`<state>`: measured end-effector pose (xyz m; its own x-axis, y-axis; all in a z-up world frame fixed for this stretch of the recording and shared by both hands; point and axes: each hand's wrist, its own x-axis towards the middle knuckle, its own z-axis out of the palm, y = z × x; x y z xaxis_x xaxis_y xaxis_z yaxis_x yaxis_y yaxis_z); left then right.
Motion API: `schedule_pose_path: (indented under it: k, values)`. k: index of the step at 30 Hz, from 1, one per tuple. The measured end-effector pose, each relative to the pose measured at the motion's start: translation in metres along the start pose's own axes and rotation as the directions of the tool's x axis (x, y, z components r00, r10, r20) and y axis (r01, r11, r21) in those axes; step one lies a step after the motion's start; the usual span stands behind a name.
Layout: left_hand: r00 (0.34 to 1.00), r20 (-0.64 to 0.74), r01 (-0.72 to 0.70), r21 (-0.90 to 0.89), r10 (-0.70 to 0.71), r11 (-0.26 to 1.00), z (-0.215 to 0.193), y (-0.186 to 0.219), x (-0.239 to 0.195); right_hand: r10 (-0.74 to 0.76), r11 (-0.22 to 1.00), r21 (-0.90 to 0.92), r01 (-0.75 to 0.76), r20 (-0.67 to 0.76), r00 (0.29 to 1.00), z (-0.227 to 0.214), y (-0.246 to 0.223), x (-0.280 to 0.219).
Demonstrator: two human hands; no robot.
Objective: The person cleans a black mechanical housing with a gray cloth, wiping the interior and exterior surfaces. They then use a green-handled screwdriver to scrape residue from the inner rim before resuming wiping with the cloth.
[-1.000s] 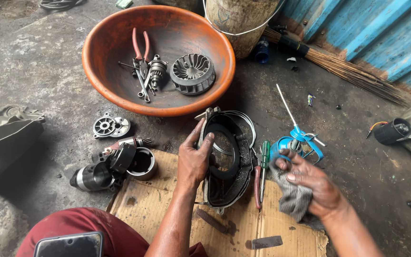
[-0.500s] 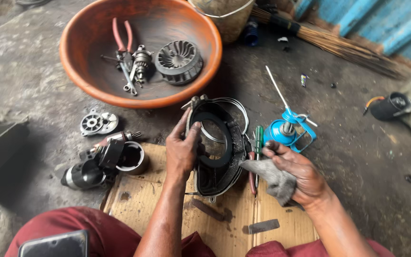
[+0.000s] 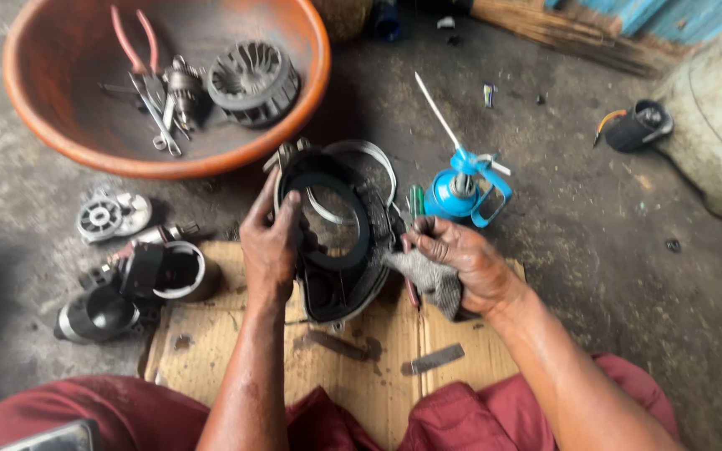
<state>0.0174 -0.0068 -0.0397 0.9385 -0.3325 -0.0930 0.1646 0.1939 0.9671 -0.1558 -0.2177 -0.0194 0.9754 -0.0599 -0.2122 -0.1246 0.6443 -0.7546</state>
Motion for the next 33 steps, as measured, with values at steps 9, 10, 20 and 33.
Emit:
schedule_pose_path:
  k: [9,10,20,33]
  values:
    - [1.000,-0.007,0.028,-0.068,-0.029,0.997,-0.004,0.002,0.004,-0.346,0.618,-0.786,0.022,-0.246,0.905,-0.019,0.021,0.019]
    - [0.999,-0.004,0.035,-0.061,-0.035,0.998,-0.004,0.002,0.003,-0.387,0.566,-0.824,0.014,-0.251,0.887,-0.020,0.017,0.017]
    - [0.996,-0.023,0.091,0.008,-0.091,0.996,0.000,0.017,-0.002,0.324,0.214,-0.637,-0.741,-0.669,0.669,-0.022,-0.028,-0.025]
    - [0.998,0.054,-0.042,0.055,0.039,0.998,-0.008,0.003,0.004,-0.310,0.559,-0.828,-0.033,-0.246,0.919,-0.038,-0.002,-0.003]
